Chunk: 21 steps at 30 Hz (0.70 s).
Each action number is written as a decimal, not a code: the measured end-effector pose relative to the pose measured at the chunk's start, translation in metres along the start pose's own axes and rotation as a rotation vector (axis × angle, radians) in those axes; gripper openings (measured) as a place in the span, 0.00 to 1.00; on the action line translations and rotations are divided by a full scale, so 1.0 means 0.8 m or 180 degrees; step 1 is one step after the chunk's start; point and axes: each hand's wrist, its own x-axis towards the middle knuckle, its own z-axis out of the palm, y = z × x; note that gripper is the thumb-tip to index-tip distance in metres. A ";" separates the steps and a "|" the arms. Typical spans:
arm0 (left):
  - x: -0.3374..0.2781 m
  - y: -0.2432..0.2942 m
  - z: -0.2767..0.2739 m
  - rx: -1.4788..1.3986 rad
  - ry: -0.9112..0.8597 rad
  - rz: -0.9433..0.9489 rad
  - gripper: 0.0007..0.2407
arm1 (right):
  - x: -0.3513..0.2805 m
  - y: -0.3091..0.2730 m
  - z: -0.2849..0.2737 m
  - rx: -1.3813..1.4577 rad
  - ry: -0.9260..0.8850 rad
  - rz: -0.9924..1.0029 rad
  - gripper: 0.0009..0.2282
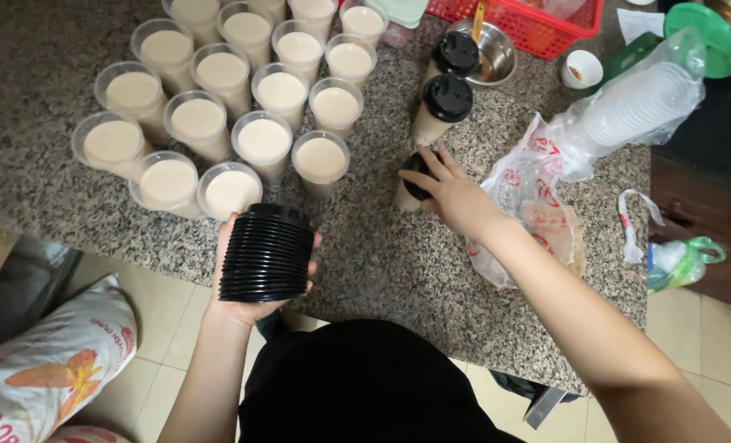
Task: Put lids on plastic cups filled with beverages.
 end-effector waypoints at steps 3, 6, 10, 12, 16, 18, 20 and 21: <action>0.001 -0.005 0.004 0.0062 0.0234 0.0031 0.34 | 0.010 0.022 0.016 -0.0374 0.0050 0.0058 0.31; 0.003 -0.007 0.006 0.0061 0.0292 -0.0074 0.33 | 0.016 0.033 0.024 -0.0873 0.0265 0.0080 0.35; 0.000 -0.013 0.002 -0.0056 0.0301 -0.0119 0.34 | 0.026 0.031 0.035 -0.0498 0.0427 0.0267 0.35; 0.002 -0.014 0.003 -0.0156 0.0082 -0.0224 0.32 | 0.026 0.032 0.042 -0.0414 0.0687 0.0304 0.34; 0.002 -0.014 -0.007 -0.0073 0.0285 -0.0180 0.33 | 0.025 0.028 0.041 -0.0416 0.0759 0.0334 0.35; 0.003 -0.015 -0.004 0.0001 0.0270 -0.0101 0.34 | 0.027 0.022 0.032 -0.0289 0.0777 0.0385 0.37; 0.004 -0.016 0.000 -0.0010 0.0238 -0.0097 0.35 | 0.029 0.026 0.031 -0.0217 0.0802 0.0379 0.38; 0.004 -0.016 0.001 -0.0042 0.0224 -0.0089 0.36 | 0.030 0.028 0.031 -0.0133 0.0802 0.0373 0.38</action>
